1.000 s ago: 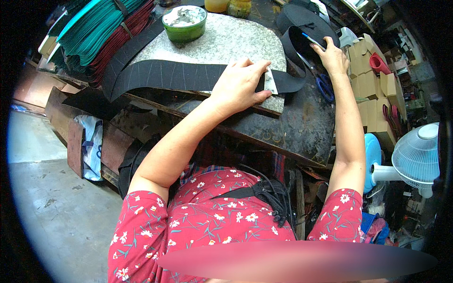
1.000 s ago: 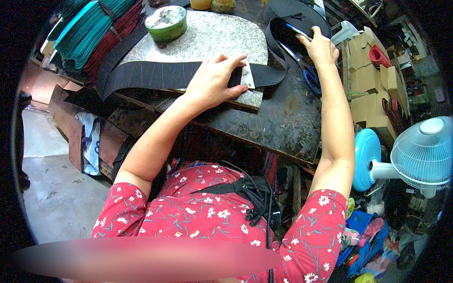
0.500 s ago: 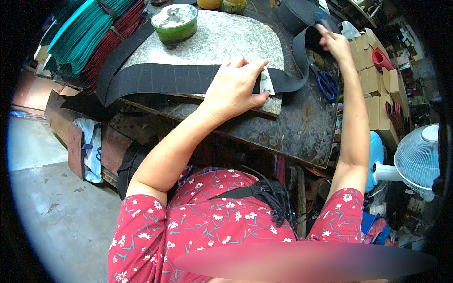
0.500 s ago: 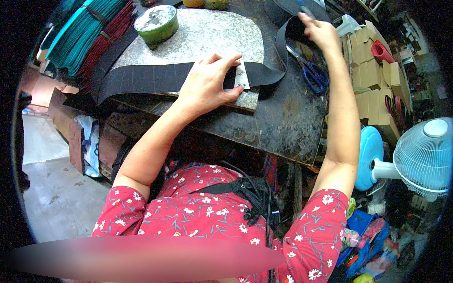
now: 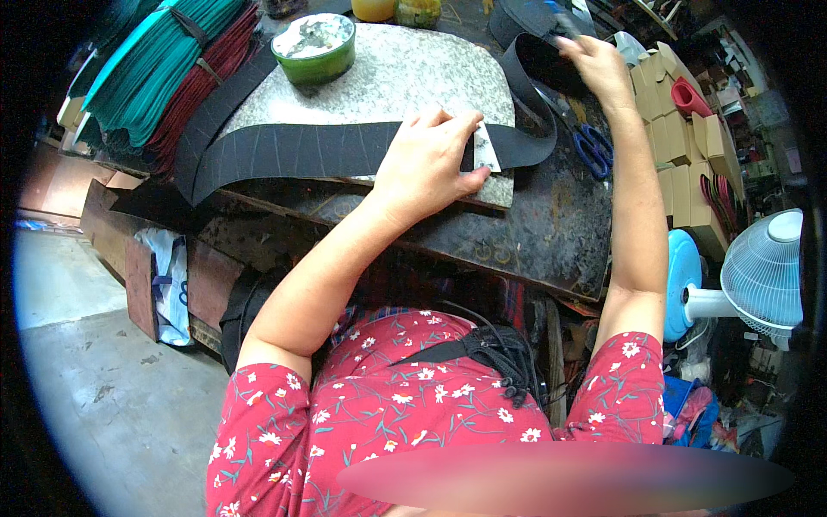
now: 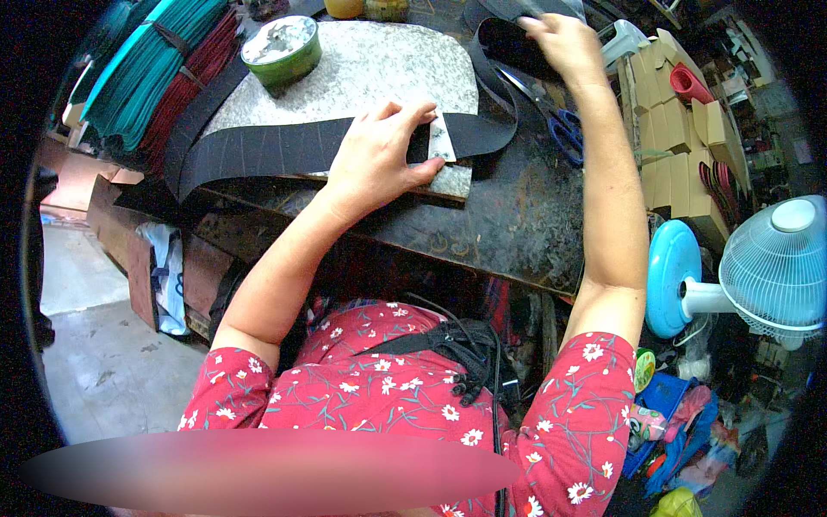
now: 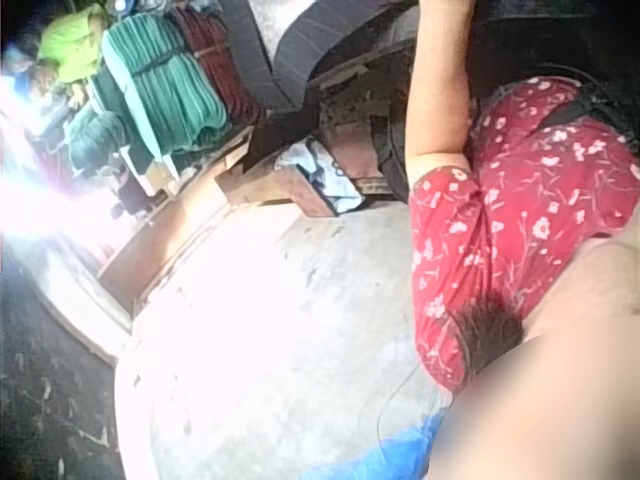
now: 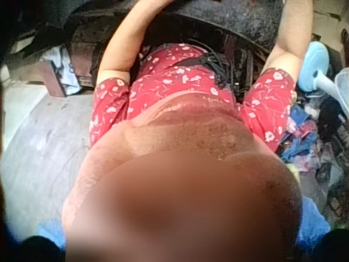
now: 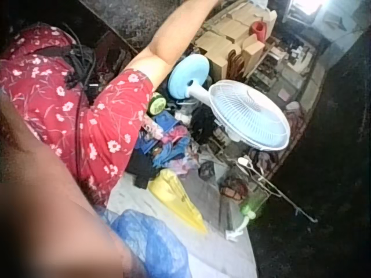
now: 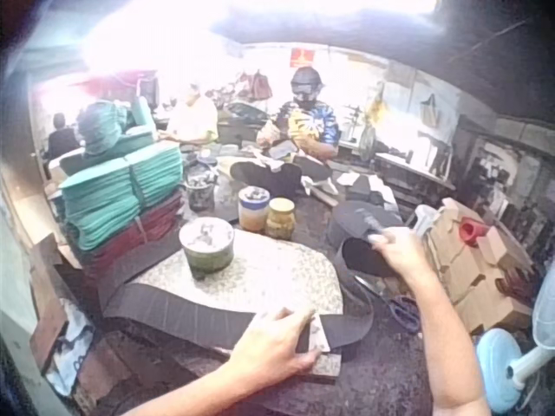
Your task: The person uses a triangular ruler and a blue pen to mark straight lines on a long strip of black material. They repeatedly reposition the ruler along the strip and draw lines, then lift and shift the strip to continue marking additional sections.
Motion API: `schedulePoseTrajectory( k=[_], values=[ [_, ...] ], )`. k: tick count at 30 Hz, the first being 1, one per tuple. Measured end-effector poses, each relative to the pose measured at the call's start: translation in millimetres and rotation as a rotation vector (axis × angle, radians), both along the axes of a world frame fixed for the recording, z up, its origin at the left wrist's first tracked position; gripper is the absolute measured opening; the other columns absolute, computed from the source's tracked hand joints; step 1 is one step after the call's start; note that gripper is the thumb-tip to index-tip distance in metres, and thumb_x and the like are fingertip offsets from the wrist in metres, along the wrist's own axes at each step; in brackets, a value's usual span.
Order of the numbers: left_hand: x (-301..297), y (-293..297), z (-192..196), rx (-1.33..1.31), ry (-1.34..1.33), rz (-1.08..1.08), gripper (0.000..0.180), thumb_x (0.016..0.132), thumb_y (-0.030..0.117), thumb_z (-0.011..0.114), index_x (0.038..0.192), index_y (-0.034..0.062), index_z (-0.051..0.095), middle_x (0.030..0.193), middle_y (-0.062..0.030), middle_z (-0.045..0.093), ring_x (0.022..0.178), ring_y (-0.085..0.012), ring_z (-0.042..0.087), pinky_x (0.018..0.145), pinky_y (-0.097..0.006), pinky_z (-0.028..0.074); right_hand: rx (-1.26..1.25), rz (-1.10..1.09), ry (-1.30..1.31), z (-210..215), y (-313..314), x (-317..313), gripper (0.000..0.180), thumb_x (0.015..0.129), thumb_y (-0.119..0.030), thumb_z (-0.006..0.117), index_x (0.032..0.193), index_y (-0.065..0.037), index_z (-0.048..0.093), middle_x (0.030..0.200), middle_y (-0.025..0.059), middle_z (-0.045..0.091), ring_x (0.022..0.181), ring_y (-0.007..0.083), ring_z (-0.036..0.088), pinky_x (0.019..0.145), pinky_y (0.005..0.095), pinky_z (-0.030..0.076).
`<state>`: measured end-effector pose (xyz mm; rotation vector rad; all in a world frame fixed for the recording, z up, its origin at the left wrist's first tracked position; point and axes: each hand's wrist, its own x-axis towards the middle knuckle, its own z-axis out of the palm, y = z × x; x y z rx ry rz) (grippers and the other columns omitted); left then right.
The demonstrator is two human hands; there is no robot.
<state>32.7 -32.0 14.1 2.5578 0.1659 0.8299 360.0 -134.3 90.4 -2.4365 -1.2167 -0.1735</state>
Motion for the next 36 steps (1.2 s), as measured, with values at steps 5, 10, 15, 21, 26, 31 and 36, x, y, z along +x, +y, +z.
schedulePoseTrajectory(
  k=[5,10,15,21,26,31,36],
  values=[
    [0.2,-0.9,2.1,-0.039,-0.006,-0.005,0.061,0.076,0.027,0.084,0.129,0.0081,0.059,0.114,-0.0091,0.071,0.112,-0.0298,0.063,0.098,-0.044,0.048,0.062,-0.224,-0.072,-24.8,-37.7,61.1,0.047,0.088,-0.046,0.072,0.125,-0.017,0.073,0.118,0.0155,0.075,0.11,0.0334,0.071,0.094,0.042,0.054],
    [-0.7,-0.1,2.2,-0.036,-0.025,-0.013,0.064,0.075,0.026,0.084,0.131,0.0081,0.058,0.113,-0.0095,0.07,0.112,-0.0304,0.062,0.099,-0.044,0.047,0.086,0.012,-0.18,-27.8,-6.0,104.0,0.039,0.092,-0.038,0.067,0.128,-0.024,0.072,0.128,0.0106,0.072,0.114,0.034,0.069,0.097,0.0441,0.053],
    [-1.5,-1.4,4.1,-0.046,-0.006,-0.006,0.065,0.075,0.026,0.084,0.132,0.0077,0.058,0.113,-0.0103,0.07,0.11,-0.0307,0.062,0.1,-0.044,0.047,-0.087,0.126,-0.334,-1.2,68.6,123.4,0.06,0.09,-0.05,0.068,0.143,-0.023,0.061,0.136,0.0119,0.068,0.127,0.0307,0.064,0.105,0.0425,0.049],
    [-2.9,-1.3,6.7,-0.031,0.004,-0.011,0.067,0.075,0.026,0.085,0.133,0.0075,0.057,0.112,-0.0104,0.07,0.11,-0.03,0.062,0.1,-0.044,0.047,-0.441,-0.094,-0.445,-22.7,137.1,62.0,0.078,0.086,-0.068,0.067,0.146,-0.019,0.057,0.135,0.0153,0.068,0.125,0.0373,0.064,0.106,0.0467,0.05],
    [-3.5,-0.8,6.1,-0.037,-0.007,-0.011,0.068,0.074,0.026,0.085,0.134,0.0073,0.057,0.112,-0.01,0.07,0.11,-0.0297,0.062,0.099,-0.044,0.048,-0.42,-0.042,-0.368,-7.8,133.1,45.9,0.058,0.079,-0.046,0.079,0.125,-0.013,0.067,0.119,0.0165,0.073,0.112,0.0334,0.07,0.094,0.0463,0.055],
    [-3.4,-1.0,6.9,-0.045,-0.017,-0.001,0.066,0.075,0.026,0.085,0.132,0.0074,0.059,0.113,-0.0098,0.071,0.11,-0.03,0.063,0.099,-0.043,0.049,-0.428,0.176,-0.331,6.2,71.6,75.4,0.067,0.085,-0.04,0.077,0.147,-0.032,0.054,0.125,0.0171,0.071,0.118,0.0345,0.068,0.1,0.0465,0.053],
    [-2.6,0.4,7.0,-0.068,0.007,0.002,0.063,0.076,0.027,0.085,0.131,0.0081,0.06,0.113,-0.0096,0.073,0.108,-0.0303,0.065,0.098,-0.042,0.051,-0.37,0.13,-0.226,0.2,26.0,96.4,0.06,0.091,-0.045,0.072,0.148,-0.037,0.054,0.136,0.0084,0.068,0.126,0.0285,0.064,0.105,0.0423,0.05]
  ],
)
